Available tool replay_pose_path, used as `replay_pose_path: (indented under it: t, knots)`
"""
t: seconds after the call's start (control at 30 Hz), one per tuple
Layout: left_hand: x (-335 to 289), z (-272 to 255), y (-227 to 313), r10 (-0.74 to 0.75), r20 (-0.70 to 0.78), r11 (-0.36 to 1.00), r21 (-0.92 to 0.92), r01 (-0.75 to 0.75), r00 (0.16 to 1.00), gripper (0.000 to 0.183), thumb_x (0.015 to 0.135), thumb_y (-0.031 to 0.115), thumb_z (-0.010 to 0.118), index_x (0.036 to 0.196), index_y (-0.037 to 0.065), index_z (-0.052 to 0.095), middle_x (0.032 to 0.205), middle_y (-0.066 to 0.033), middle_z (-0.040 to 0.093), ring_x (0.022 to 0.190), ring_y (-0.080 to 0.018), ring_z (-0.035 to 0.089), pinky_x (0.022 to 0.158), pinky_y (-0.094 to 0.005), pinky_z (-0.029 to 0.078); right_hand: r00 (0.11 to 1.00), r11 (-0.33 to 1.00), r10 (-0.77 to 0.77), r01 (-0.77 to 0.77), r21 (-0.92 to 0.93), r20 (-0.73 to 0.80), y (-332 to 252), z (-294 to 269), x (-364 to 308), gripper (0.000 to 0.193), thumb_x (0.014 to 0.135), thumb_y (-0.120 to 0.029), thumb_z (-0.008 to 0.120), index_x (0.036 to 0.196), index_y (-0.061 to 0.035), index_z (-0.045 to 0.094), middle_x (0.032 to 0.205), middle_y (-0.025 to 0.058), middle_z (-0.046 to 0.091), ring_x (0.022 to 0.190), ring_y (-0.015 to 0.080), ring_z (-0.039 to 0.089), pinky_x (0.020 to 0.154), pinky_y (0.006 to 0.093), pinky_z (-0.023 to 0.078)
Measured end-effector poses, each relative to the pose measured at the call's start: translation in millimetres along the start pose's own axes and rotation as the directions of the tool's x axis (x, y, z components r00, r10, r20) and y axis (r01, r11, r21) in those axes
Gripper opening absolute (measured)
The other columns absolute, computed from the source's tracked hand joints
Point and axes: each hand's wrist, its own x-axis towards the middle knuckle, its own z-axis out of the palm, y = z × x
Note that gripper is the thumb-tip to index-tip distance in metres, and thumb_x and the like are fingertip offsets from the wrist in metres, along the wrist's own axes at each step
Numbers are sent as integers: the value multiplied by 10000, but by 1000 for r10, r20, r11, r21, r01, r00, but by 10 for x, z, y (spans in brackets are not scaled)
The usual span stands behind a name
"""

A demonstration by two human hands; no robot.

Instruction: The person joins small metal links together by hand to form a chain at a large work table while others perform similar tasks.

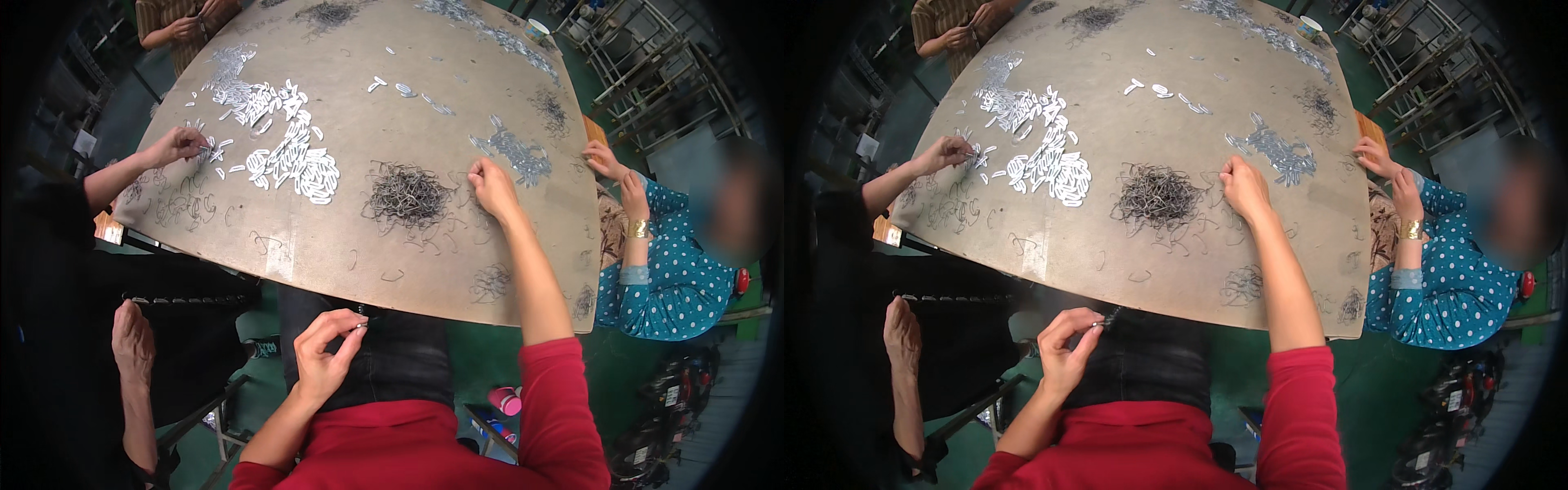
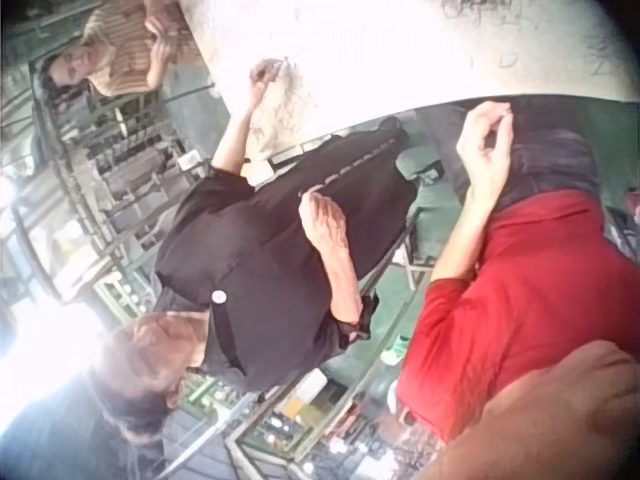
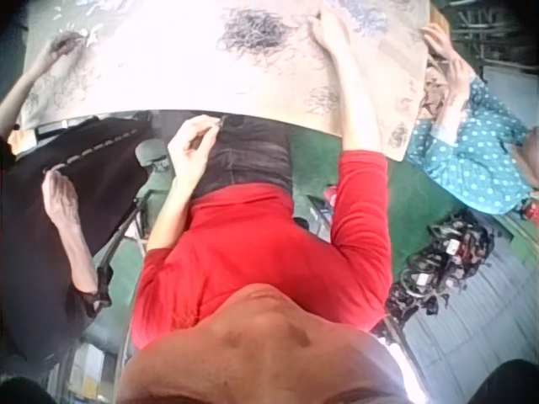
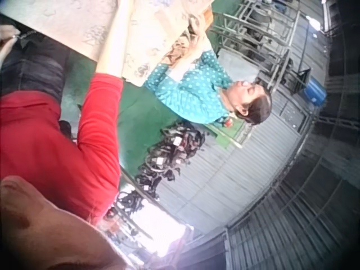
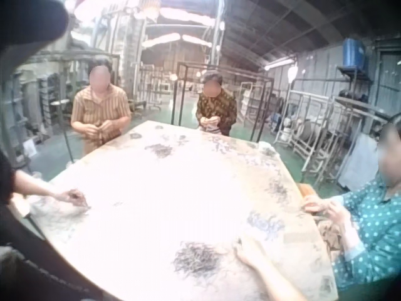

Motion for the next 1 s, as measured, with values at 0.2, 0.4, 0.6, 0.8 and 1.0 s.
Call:
replay_pose_path:
  t: [0.2, 0.4, 0.6, 0.8, 1.0]
  knots:
    - [56, 1, 38, 27, 32, 1000, -7, -26, 999, 154, 725, -70, 660, 861, 1, 664, 871, -107, 638, 707, -143, 614, 620, -239, 493, 986, 764, 162, -104, 637, -34, -161, 86, -350, 126, 824, -74, 597, 928, -2, 593, 753, 47, 621, 667, 117, 569, 595, 258, 455]
    - [103, -74, 50, 82, 11, 995, 62, -83, 997, 169, 725, -56, 664, 882, 6, 669, 865, -101, 643, 713, -160, 619, 633, -247, 486, 981, 536, 105, -195, 821, 165, -1103, -123, -1285, 108, 831, -90, 626, 898, -8, 602, 746, 4, 610, 602, 42, 518, 488, 182, 384]
    - [118, -119, 58, 115, -37, 991, 70, -112, 993, 160, 726, -54, 662, 876, 2, 668, 860, -106, 647, 736, -174, 628, 637, -255, 489, 903, 251, -7, -415, 874, 431, -1614, -38, -1935, 109, 854, -92, 607, 911, -4, 580, 762, 56, 630, 612, 61, 547, 510, 177, 425]
    - [64, -135, 82, 125, -63, 990, 66, -121, 990, 155, 727, -51, 663, 875, -3, 668, 857, -105, 646, 746, -169, 633, 649, -263, 501, 966, 300, 3, -246, 922, 257, -1721, 197, -2016, 93, 869, -49, 576, 913, 32, 563, 784, 83, 641, 678, 98, 616, 613, 208, 509]
    - [60, -190, 39, 285, -39, 953, 124, -278, 958, 230, 708, -50, 671, 931, 4, 668, 920, -131, 646, 835, -233, 641, 716, -292, 515, 998, 409, 13, -69, 910, 69, -1795, 240, -2104, 81, 856, -30, 584, 893, 39, 567, 778, 88, 650, 689, 115, 639, 628, 227, 527]
